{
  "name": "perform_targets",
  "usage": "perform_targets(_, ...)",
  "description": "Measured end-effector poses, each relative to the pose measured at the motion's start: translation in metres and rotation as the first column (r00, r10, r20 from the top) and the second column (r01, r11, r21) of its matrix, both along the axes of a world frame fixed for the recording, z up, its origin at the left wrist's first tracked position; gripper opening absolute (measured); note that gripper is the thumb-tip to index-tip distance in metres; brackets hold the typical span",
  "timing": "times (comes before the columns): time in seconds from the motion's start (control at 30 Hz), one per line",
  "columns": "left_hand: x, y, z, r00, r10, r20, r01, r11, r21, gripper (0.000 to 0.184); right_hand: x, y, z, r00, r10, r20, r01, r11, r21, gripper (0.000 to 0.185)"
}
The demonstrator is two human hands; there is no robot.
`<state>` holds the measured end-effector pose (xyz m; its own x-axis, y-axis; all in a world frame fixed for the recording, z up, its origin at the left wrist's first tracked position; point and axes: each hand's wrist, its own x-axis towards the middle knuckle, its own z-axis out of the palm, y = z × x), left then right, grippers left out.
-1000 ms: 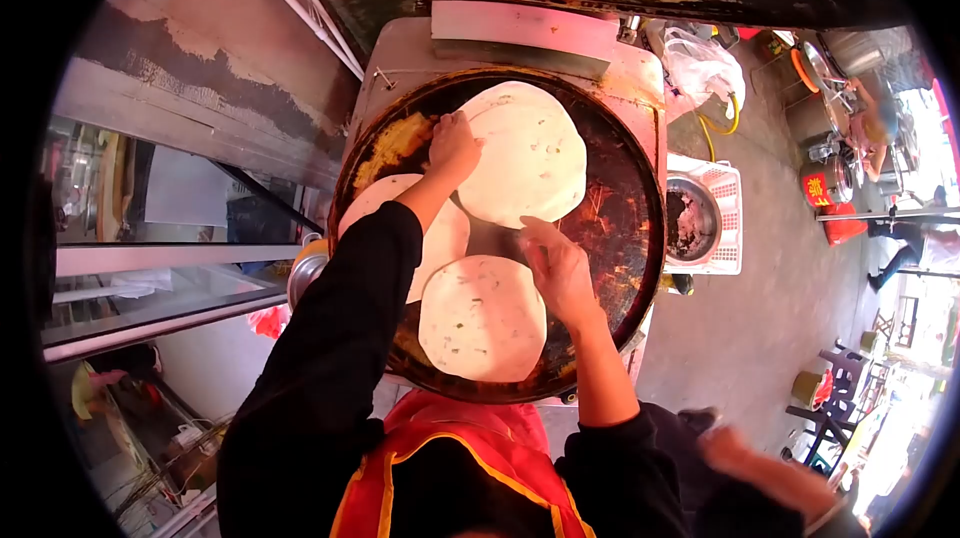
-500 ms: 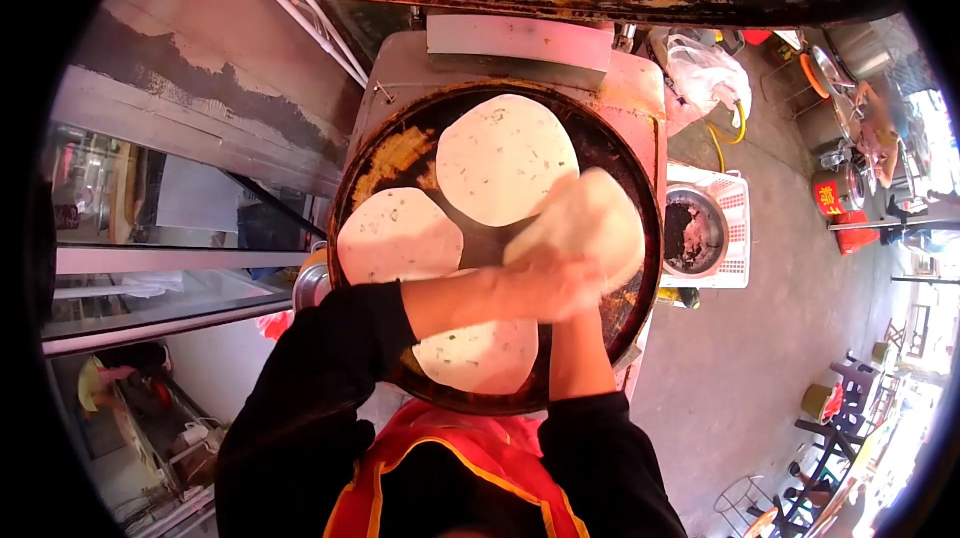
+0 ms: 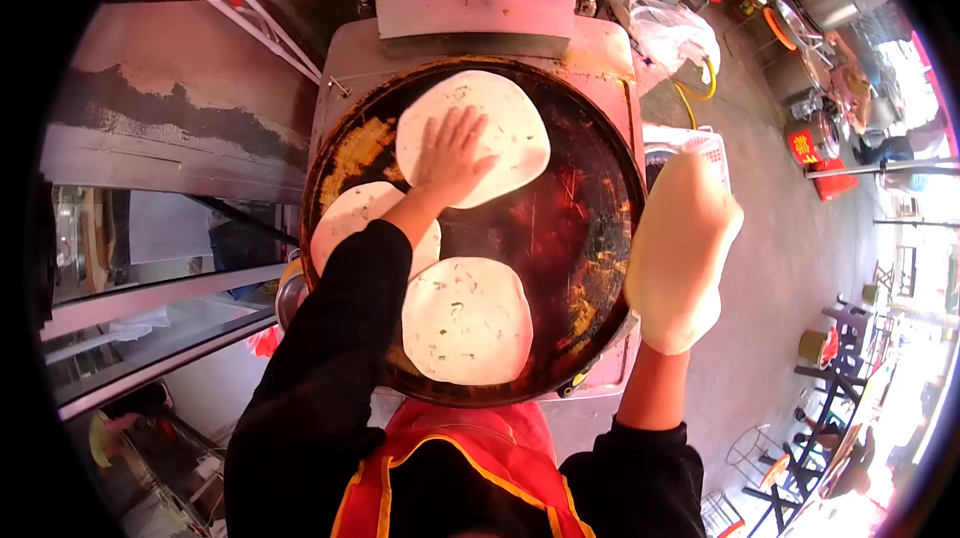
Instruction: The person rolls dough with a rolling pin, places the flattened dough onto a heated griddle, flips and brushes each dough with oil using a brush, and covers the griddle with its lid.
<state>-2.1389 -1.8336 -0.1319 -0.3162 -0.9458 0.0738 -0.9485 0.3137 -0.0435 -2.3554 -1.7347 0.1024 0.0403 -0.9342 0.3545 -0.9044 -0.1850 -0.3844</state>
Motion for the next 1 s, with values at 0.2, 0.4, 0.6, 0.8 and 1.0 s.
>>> perform_targets(0.2, 0.031, -0.010, 0.005, 0.998, 0.015, -0.058, -0.013, 0.999, 0.048, 0.068, -0.025, -0.001, -0.124, 0.874, 0.208, 0.440, -0.353, 0.893, 0.280, 0.050)
perform_targets(0.4, 0.029, 0.030, 0.031, 0.926, -0.113, -0.359, 0.146, 0.987, 0.065, 0.061, -0.003, 0.033, -0.190, 0.991, 0.116, 0.059, -0.128, 0.950, 0.285, 0.062)
perform_targets(0.6, -0.005, 0.104, 0.030, 0.859, -0.401, -0.318, 0.463, 0.873, 0.150, 0.056, 0.010, 0.012, -0.227, 0.986, 0.020, -0.167, 0.021, 0.970, 0.243, 0.066)
perform_targets(0.8, -0.007, 0.107, 0.042, 0.884, -0.408, -0.229, 0.447, 0.881, 0.154, 0.056, -0.015, -0.008, -0.235, 0.961, 0.101, -0.258, -0.047, 0.977, 0.208, 0.065)
perform_targets(1.0, 0.066, 0.133, 0.079, 0.918, -0.251, -0.308, 0.317, 0.929, 0.189, 0.054, -0.034, 0.004, -0.231, 0.926, 0.212, -0.313, -0.153, 0.967, 0.203, 0.062)
